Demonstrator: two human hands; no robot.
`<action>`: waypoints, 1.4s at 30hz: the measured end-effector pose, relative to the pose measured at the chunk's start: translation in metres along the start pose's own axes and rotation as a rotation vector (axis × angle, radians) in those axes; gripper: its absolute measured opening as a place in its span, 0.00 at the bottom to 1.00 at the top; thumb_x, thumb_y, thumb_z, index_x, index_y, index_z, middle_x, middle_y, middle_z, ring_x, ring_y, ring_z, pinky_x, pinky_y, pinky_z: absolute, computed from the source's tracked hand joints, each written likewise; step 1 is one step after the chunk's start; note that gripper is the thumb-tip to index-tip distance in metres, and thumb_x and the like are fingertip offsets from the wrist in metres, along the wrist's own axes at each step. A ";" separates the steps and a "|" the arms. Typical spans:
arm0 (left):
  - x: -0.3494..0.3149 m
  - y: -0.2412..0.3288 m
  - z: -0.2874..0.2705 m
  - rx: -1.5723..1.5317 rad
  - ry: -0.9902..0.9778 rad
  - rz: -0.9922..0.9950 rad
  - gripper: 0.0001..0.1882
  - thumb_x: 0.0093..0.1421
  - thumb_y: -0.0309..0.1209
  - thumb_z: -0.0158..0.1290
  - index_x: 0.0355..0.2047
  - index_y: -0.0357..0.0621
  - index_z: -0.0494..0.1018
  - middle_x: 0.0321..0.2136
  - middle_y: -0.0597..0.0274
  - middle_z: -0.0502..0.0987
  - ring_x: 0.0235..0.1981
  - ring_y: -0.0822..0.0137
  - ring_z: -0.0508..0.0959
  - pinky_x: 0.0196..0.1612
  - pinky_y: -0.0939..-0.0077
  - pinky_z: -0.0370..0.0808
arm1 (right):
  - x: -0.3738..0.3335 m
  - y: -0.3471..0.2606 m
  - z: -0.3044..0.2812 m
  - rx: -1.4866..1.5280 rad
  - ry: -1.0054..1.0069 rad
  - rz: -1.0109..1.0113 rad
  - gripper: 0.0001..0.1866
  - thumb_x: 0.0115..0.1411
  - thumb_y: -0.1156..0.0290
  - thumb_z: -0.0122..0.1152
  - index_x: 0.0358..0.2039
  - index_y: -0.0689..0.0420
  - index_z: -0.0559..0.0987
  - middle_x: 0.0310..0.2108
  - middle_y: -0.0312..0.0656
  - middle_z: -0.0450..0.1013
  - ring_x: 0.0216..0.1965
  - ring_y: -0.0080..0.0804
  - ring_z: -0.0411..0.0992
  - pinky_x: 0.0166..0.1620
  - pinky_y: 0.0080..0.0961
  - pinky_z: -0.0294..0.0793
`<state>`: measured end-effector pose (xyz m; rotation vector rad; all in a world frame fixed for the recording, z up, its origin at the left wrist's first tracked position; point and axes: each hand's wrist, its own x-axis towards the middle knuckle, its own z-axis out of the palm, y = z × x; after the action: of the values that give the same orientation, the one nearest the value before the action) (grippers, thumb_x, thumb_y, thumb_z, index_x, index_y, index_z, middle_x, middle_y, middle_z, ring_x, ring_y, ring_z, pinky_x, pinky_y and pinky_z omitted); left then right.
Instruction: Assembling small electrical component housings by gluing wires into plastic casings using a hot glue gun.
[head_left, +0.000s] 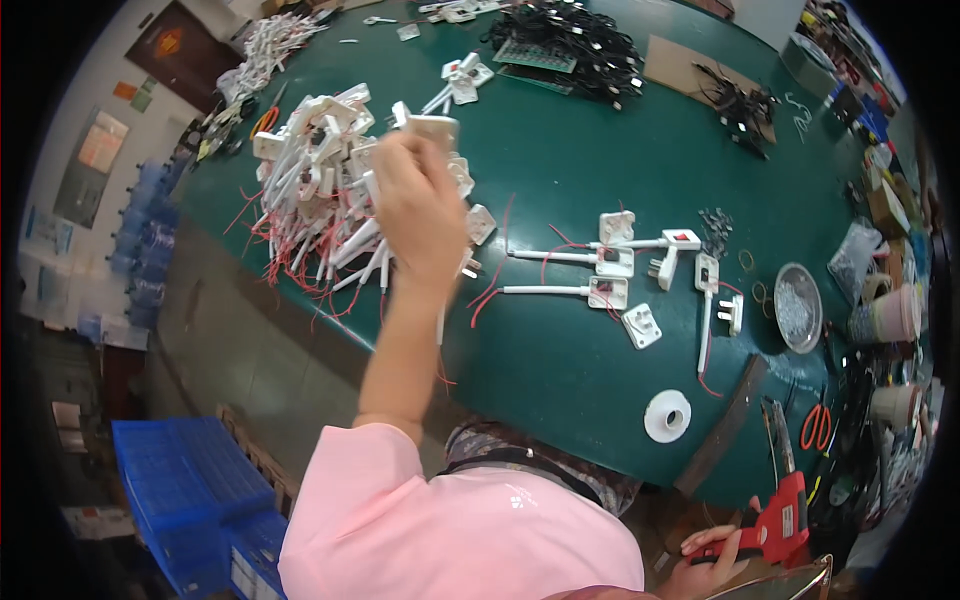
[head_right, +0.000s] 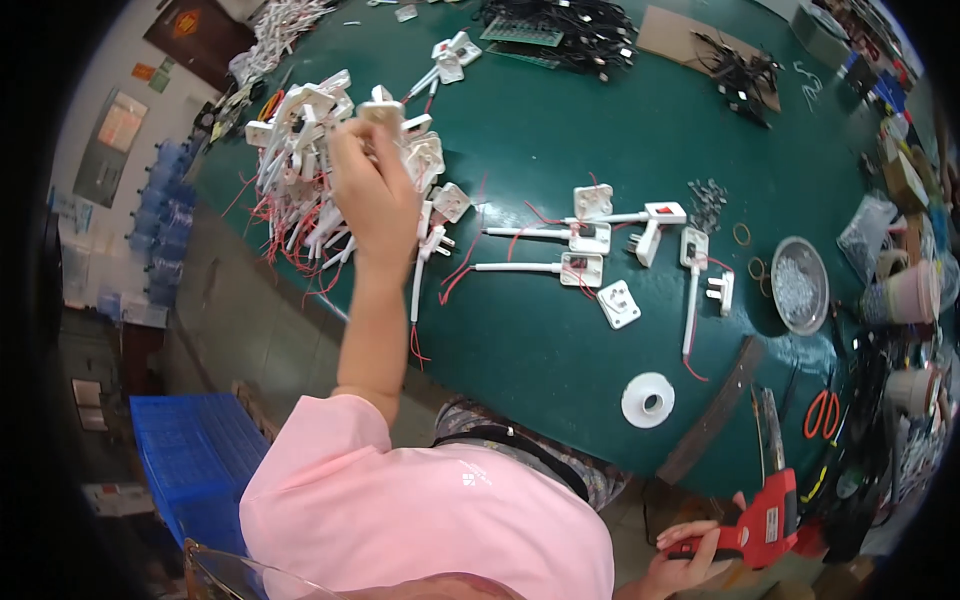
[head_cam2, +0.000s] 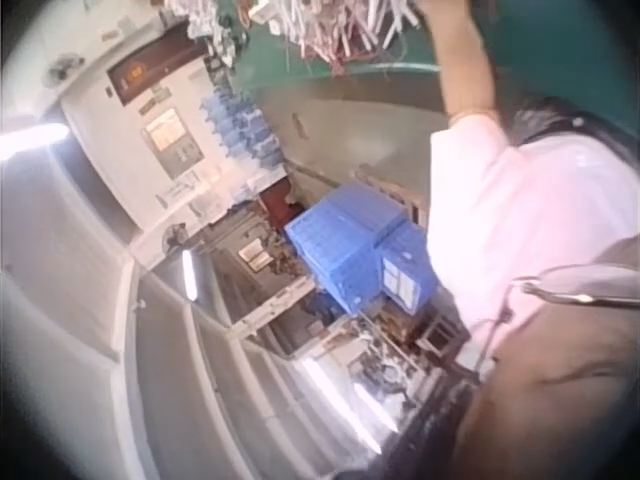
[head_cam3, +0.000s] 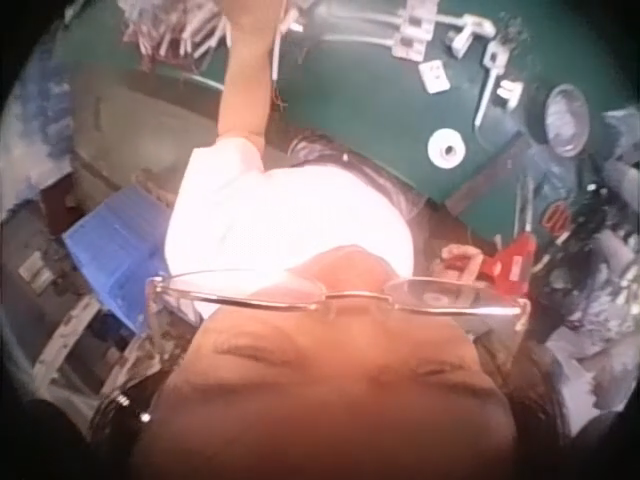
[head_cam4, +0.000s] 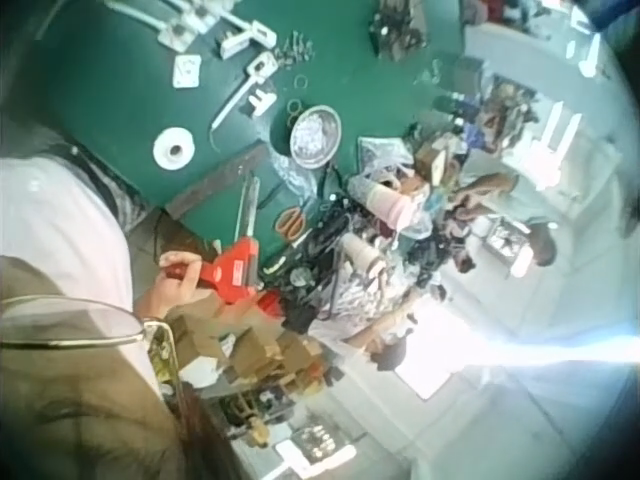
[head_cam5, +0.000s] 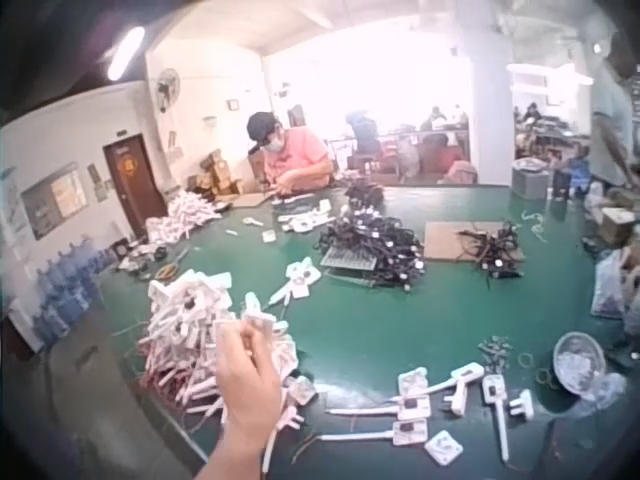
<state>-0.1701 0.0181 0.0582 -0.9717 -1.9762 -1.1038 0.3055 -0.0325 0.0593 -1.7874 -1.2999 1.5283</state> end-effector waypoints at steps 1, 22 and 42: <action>0.007 -0.033 0.007 0.254 -0.093 -0.005 0.09 0.64 0.32 0.45 0.36 0.38 0.68 0.34 0.51 0.73 0.33 0.50 0.73 0.37 0.57 0.67 | 0.010 -0.002 0.028 0.279 0.146 -0.229 0.19 0.67 0.60 0.40 0.46 0.66 0.62 0.19 0.41 0.69 0.15 0.26 0.66 0.18 0.20 0.68; -0.079 0.041 0.019 -0.107 -1.042 0.236 0.10 0.47 0.29 0.63 0.30 0.42 0.76 0.33 0.61 0.73 0.39 0.59 0.69 0.44 0.64 0.62 | 0.017 -0.002 0.046 0.582 0.251 -0.430 0.28 0.62 0.70 0.46 0.58 0.72 0.54 0.12 0.41 0.64 0.08 0.25 0.59 0.14 0.21 0.65; -0.073 0.106 -0.010 -0.986 -1.558 -0.552 0.10 0.63 0.28 0.51 0.34 0.31 0.71 0.24 0.60 0.76 0.27 0.76 0.74 0.33 0.80 0.72 | 0.050 -0.027 0.093 0.447 0.270 -0.526 0.43 0.45 0.82 0.70 0.60 0.68 0.56 0.43 0.54 0.74 0.37 0.32 0.76 0.34 0.21 0.77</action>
<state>-0.0422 0.0270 0.0440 -2.4061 -2.9777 -2.0667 0.2066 0.0017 0.0292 -1.1966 -1.0749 1.1232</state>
